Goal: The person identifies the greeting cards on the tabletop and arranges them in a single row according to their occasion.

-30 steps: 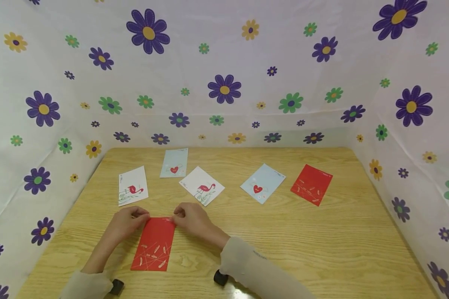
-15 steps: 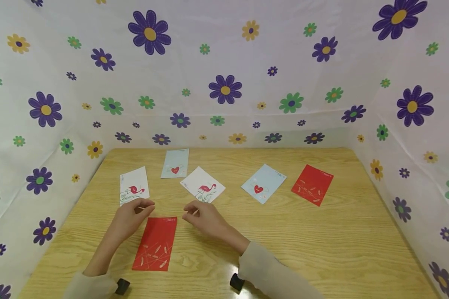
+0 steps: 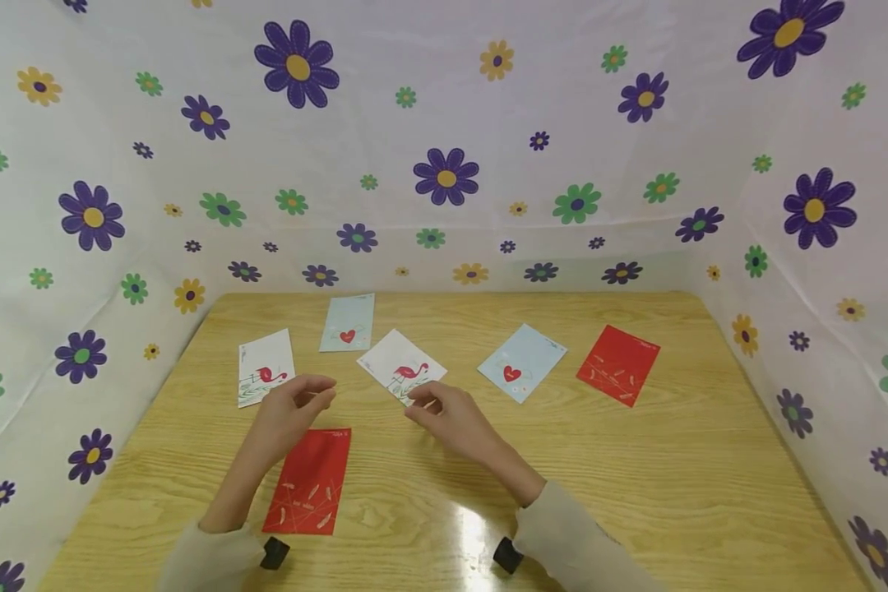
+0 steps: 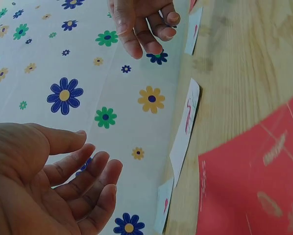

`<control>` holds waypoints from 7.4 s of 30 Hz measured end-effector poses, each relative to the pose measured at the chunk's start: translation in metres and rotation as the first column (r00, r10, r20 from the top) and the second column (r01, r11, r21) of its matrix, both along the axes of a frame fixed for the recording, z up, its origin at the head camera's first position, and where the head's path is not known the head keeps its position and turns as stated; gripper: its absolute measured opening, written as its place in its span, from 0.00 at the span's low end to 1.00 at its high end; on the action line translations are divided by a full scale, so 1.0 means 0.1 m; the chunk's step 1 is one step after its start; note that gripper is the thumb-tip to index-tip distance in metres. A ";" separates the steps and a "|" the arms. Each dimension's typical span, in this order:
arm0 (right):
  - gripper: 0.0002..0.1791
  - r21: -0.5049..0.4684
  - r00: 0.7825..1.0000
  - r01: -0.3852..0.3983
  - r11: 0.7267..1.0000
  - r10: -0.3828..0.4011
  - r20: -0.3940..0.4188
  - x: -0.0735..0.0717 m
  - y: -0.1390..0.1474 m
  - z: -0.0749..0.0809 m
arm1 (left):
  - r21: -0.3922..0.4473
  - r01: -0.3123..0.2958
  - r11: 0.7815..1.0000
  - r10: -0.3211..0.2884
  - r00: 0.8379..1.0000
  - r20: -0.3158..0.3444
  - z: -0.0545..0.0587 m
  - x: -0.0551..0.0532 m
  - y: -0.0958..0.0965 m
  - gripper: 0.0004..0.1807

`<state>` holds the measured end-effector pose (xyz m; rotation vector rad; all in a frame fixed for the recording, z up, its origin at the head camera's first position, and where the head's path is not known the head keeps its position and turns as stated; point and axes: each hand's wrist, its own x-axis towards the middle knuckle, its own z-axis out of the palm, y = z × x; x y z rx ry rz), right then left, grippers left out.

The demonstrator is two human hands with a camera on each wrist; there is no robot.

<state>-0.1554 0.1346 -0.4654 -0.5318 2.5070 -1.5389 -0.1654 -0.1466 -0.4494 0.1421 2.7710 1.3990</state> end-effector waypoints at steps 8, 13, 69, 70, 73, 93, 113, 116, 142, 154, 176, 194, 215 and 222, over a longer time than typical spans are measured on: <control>0.18 -0.001 0.997 0.072 0.997 -0.072 -0.022 0.04 0.29 0.07 | 0.086 0.046 0.995 -0.043 0.999 -0.029 0.07 -0.04 0.28 0.16; 0.17 -0.003 0.995 0.092 0.996 -0.092 -0.031 0.07 0.47 0.10 | 0.124 0.068 0.990 -0.063 0.997 -0.042 0.07 -0.07 0.45 0.16; 0.28 0.271 0.903 0.428 0.862 -0.420 -0.090 -0.06 2.42 0.22 | 0.105 0.334 0.937 -0.330 0.942 -0.051 0.09 -0.70 2.66 0.20; 0.29 0.282 0.901 0.431 0.857 -0.424 -0.088 -0.08 2.44 0.21 | 0.090 0.337 0.937 -0.334 0.941 -0.047 0.09 -0.70 2.70 0.20; 0.31 0.312 0.898 0.436 0.844 -0.433 -0.083 -0.13 2.53 0.21 | 0.044 0.346 0.937 -0.344 0.938 -0.045 0.06 -0.73 2.83 0.20; 0.36 0.663 0.902 0.405 0.629 -0.393 -0.178 -0.70 2.92 0.03 | -0.082 0.442 0.893 -0.443 0.897 0.006 -0.17 -0.79 3.47 0.26; 0.37 0.735 0.932 0.251 0.630 -0.362 -0.008 -0.82 3.01 -0.01 | -0.139 0.444 0.885 -0.439 0.896 0.066 -0.30 -0.82 3.65 0.28; 0.38 0.709 0.946 0.241 0.663 -0.323 -0.020 -0.80 3.01 -0.02 | -0.148 0.456 0.878 -0.453 0.890 0.058 -0.32 -0.81 3.68 0.28; 0.27 0.502 0.911 0.413 0.760 -0.358 -0.208 -0.36 2.83 -0.07 | -0.132 0.399 0.907 -0.410 0.909 -0.068 -0.34 -0.72 3.80 0.20; 0.14 0.356 0.839 0.507 0.785 -0.355 -0.412 -0.06 2.77 0.16 | 0.093 0.402 0.911 -0.384 0.909 -0.160 -0.24 -0.68 3.68 0.06; 0.17 0.160 0.831 0.549 0.820 -0.516 -0.208 0.16 2.58 0.53 | 0.292 0.453 0.842 -0.450 0.889 -0.081 0.18 -0.64 3.29 0.05; 0.17 0.172 0.876 0.481 0.859 -0.474 -0.084 0.25 2.23 0.67 | 0.247 0.483 0.840 -0.485 0.872 -0.058 0.28 -0.53 2.78 0.05; 0.16 -0.083 0.923 0.318 0.944 -0.288 0.256 0.21 1.61 0.42 | 0.264 0.460 0.848 -0.493 0.867 0.071 0.19 -0.34 1.89 0.03; 0.14 -0.132 0.908 0.302 0.944 -0.243 0.342 0.16 1.42 0.33 | 0.260 0.437 0.861 -0.474 0.875 0.101 0.16 -0.29 1.66 0.03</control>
